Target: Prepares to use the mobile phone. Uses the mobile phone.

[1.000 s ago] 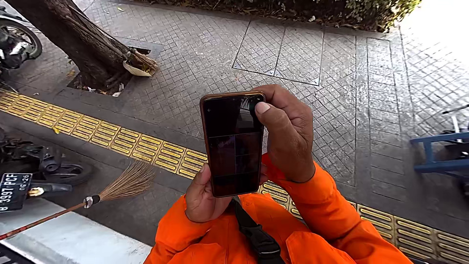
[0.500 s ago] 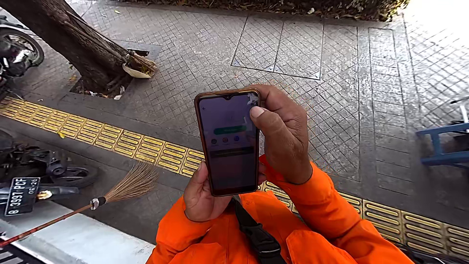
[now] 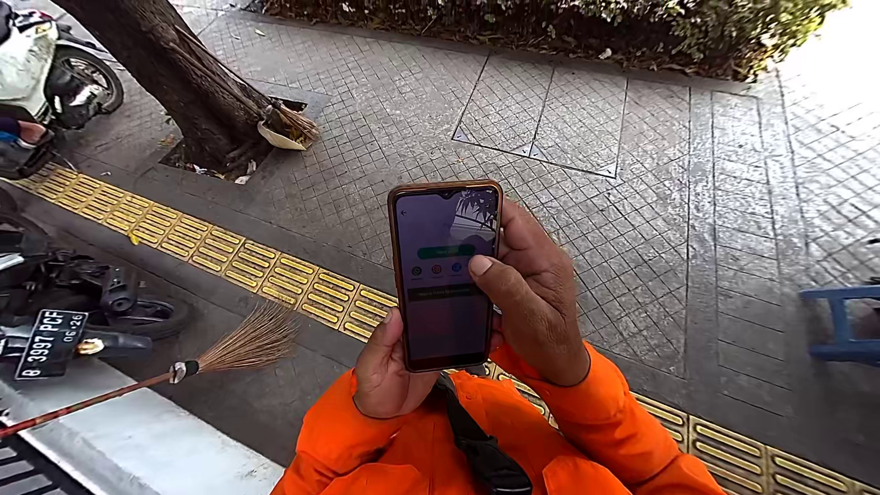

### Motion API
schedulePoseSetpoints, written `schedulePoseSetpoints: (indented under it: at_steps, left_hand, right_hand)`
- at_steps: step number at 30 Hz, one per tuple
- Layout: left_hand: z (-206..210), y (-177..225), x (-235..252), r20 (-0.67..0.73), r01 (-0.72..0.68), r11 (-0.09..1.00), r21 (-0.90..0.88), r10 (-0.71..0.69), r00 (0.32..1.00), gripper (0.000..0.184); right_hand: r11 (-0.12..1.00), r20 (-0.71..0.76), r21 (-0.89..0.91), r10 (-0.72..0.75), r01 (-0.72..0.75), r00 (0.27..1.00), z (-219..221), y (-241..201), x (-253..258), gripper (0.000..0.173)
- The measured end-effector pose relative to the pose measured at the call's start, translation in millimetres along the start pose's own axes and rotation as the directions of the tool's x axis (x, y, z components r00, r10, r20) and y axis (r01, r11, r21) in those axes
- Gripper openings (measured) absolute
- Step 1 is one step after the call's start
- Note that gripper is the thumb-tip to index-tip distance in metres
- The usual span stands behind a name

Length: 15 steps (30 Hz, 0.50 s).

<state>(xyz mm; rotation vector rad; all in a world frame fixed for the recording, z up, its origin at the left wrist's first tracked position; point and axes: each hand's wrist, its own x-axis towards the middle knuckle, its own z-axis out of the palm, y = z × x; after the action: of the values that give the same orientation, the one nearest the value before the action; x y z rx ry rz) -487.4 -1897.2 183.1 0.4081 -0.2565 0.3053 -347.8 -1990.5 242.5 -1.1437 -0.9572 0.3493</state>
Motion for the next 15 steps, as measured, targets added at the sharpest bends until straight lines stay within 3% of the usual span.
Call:
schedulePoseSetpoints:
  at_steps: [15]
  left_hand:
    - [-4.8,-0.7,4.8,0.004,-0.031,1.0,0.0,0.031,1.0,0.044]
  right_hand:
    - [1.0,0.0,0.003,-0.01,0.01,1.0,-0.7,5.8,4.4,0.042]
